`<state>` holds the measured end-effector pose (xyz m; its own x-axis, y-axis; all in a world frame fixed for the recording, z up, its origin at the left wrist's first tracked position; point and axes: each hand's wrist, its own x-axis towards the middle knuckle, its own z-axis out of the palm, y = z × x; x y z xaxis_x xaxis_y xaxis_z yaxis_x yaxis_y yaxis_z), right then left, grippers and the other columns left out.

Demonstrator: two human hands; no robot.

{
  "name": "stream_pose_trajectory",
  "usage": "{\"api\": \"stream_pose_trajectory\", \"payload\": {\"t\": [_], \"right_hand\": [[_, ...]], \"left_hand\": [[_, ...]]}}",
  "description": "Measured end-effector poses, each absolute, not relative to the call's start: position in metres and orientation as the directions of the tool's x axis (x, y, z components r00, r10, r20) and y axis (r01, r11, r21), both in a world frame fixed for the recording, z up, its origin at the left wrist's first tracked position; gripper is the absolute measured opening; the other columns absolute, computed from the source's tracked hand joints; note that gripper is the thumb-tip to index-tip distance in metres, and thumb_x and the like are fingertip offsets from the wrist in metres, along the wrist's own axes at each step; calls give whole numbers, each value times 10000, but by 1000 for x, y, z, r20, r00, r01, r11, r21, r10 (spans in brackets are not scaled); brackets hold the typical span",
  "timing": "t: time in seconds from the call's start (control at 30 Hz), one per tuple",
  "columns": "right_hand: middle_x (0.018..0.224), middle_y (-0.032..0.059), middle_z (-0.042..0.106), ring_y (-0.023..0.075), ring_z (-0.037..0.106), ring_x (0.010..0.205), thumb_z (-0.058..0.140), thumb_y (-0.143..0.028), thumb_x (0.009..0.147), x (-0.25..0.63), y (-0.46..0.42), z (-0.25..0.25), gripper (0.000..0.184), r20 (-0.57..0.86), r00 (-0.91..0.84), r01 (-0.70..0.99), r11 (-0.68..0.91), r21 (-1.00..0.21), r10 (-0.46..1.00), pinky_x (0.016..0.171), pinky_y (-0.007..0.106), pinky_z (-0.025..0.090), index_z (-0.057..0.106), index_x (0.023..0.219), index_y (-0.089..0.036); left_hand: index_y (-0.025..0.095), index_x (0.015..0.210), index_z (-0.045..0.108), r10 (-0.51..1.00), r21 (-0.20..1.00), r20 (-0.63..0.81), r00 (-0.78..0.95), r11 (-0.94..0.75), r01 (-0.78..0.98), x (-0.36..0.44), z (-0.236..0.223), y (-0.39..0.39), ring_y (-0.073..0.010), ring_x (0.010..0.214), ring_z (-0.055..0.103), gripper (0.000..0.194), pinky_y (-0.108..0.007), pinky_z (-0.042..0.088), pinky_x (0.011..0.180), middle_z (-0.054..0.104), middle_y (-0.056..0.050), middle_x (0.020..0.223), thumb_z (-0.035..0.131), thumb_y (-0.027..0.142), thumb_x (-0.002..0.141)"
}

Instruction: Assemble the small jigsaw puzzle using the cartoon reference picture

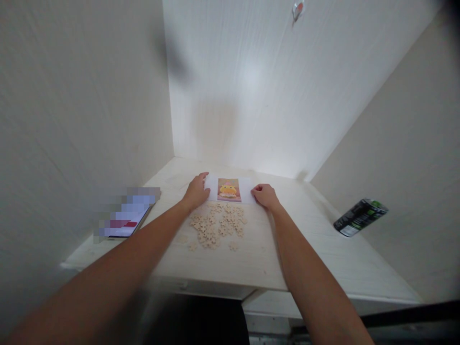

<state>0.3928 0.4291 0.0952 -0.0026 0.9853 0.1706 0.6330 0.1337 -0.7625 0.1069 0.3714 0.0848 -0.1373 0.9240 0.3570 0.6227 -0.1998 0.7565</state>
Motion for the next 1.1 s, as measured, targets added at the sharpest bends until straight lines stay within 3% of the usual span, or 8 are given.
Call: {"api": "stream_pose_trajectory", "payload": {"t": [0.17, 0.3, 0.43, 0.67, 0.9, 1.0, 1.1], "right_hand": [[751, 98, 699, 206, 624, 777, 667, -241, 700, 391, 423, 102, 74, 199, 5, 792, 118, -600, 980, 757, 312, 457, 677, 653, -186], [878, 136, 721, 218, 641, 846, 643, -268, 759, 387, 418, 107, 142, 197, -30, 860, 126, -495, 980, 782, 316, 459, 709, 784, -145], [921, 134, 723, 198, 632, 832, 643, -294, 795, 383, 412, 117, 179, 175, -161, 877, 222, -425, 971, 745, 293, 453, 720, 816, -134], [868, 35, 733, 124, 606, 728, 685, -363, 817, 370, 401, 130, 226, 110, -493, 770, 491, -407, 863, 680, 231, 436, 772, 969, -219], [842, 76, 729, 160, 600, 680, 667, -414, 832, 362, 401, 117, 386, 102, -532, 764, 529, -369, 840, 659, 280, 431, 738, 1147, -202], [864, 88, 730, 170, 615, 696, 649, -420, 843, 362, 403, 113, 401, 108, -519, 775, 520, -359, 848, 668, 286, 437, 730, 1168, -198], [893, 94, 734, 181, 628, 727, 644, -442, 843, 364, 404, 113, 399, 103, -505, 791, 508, -342, 857, 686, 292, 444, 736, 1151, -204]], "left_hand": [[102, 1168, 676, 924, 587, 382, 10, -251, 769, 109, 91, 365, -263, 1144, 557, 416, -377, 386, 1064, 624, -128, 1193, 566, 72, 768], [128, 1088, 711, 909, 499, 389, 153, -347, 794, 116, 99, 358, -193, 982, 606, 338, -316, 454, 924, 674, -69, 1084, 482, 114, 839], [153, 1021, 735, 877, 442, 350, 330, -466, 767, 128, 107, 348, -149, 850, 608, 280, -265, 451, 787, 694, -40, 992, 517, 169, 847], [180, 1023, 747, 771, 292, 308, 558, -635, 716, 140, 112, 340, -177, 867, 573, 285, -307, 420, 789, 665, -64, 982, 492, 235, 907], [129, 863, 721, 656, 203, 315, 686, -753, 626, 142, 108, 340, -192, 1013, 616, 289, -344, 403, 952, 683, -63, 1076, 458, 221, 939], [136, 845, 704, 652, 232, 308, 693, -758, 610, 145, 111, 337, -173, 1003, 632, 280, -313, 418, 915, 687, -43, 1105, 451, 207, 940], [134, 759, 672, 657, 237, 284, 698, -753, 613, 147, 116, 334, -148, 869, 631, 259, -279, 423, 826, 704, -46, 942, 467, 181, 911]]}}
